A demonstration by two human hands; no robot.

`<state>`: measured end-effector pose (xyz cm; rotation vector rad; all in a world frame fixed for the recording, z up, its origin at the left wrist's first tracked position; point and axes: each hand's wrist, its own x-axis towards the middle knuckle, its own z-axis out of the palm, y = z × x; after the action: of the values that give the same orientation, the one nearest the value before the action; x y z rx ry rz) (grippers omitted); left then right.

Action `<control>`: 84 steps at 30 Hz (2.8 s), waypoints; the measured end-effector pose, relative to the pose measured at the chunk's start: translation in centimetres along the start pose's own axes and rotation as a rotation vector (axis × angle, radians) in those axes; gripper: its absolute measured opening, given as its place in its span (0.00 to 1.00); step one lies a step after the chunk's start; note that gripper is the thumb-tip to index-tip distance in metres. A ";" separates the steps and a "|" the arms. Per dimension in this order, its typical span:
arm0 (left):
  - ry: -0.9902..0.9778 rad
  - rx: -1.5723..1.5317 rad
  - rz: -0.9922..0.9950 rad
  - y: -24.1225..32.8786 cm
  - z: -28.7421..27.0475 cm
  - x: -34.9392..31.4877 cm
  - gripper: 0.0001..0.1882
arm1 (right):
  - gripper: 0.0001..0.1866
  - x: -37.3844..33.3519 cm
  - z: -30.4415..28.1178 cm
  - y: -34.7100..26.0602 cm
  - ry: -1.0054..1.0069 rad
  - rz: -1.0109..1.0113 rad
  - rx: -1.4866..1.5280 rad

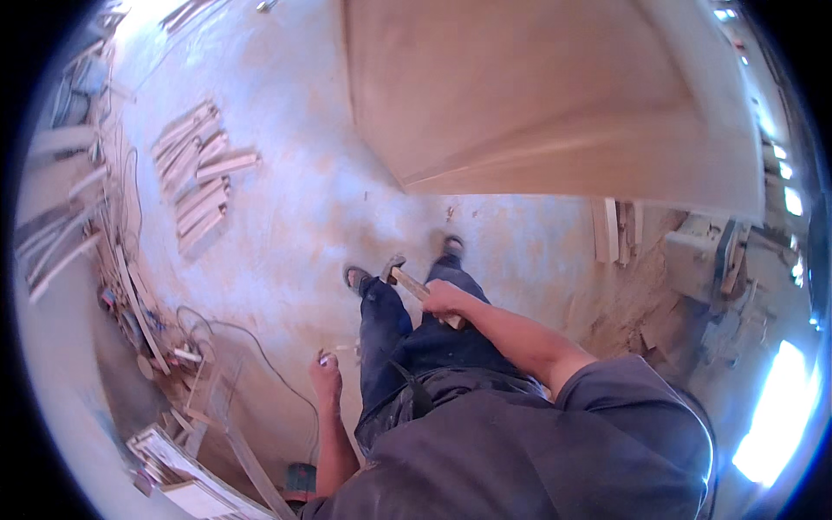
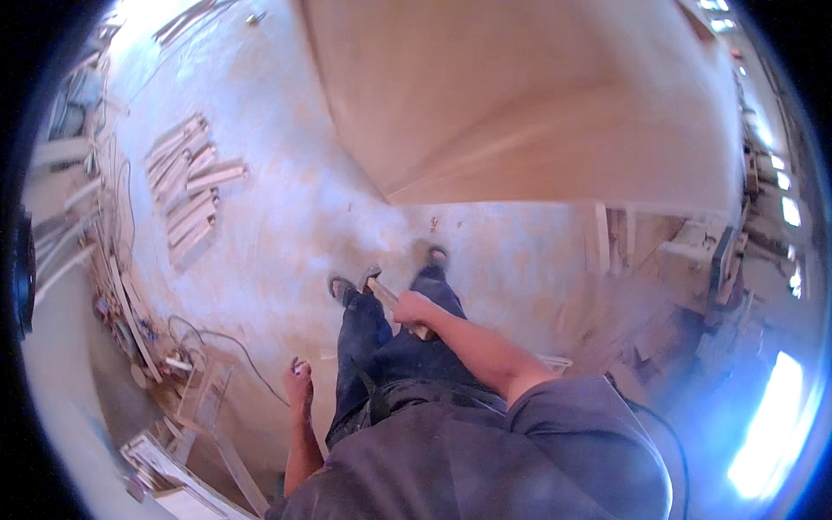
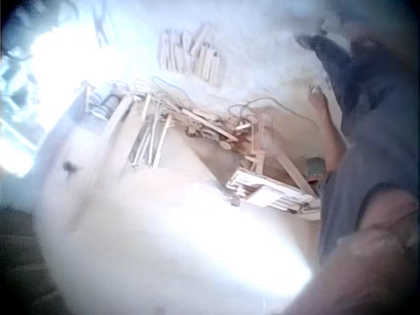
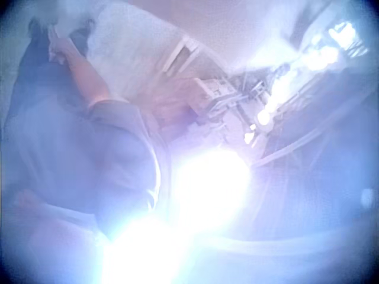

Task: The person assembles a wooden cabinet frame by clamping curved wooden panels together. They use a bar clamp and a wrench to tighten the joints, then remove the clamp and inspect the assembly.

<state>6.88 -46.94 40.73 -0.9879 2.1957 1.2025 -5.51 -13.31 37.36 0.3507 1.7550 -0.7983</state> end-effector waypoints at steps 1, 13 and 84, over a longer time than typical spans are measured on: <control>0.028 -0.013 0.049 3.3 -0.1 -0.9 0.23 | 0.13 -1.1 -0.7 2.1 0.037 -0.015 -0.067; 0.616 0.020 2.065 51.7 12.3 -23.7 0.18 | 0.07 -7.2 -7.5 34.2 0.115 0.054 0.985; 0.339 1.150 1.064 59.2 65.8 11.6 0.51 | 0.05 40.0 -42.6 19.9 0.283 0.191 2.214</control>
<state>-42.94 26.38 30.28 0.5590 3.0644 -0.1706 -38.03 23.41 -0.08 1.9946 0.2282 -2.2792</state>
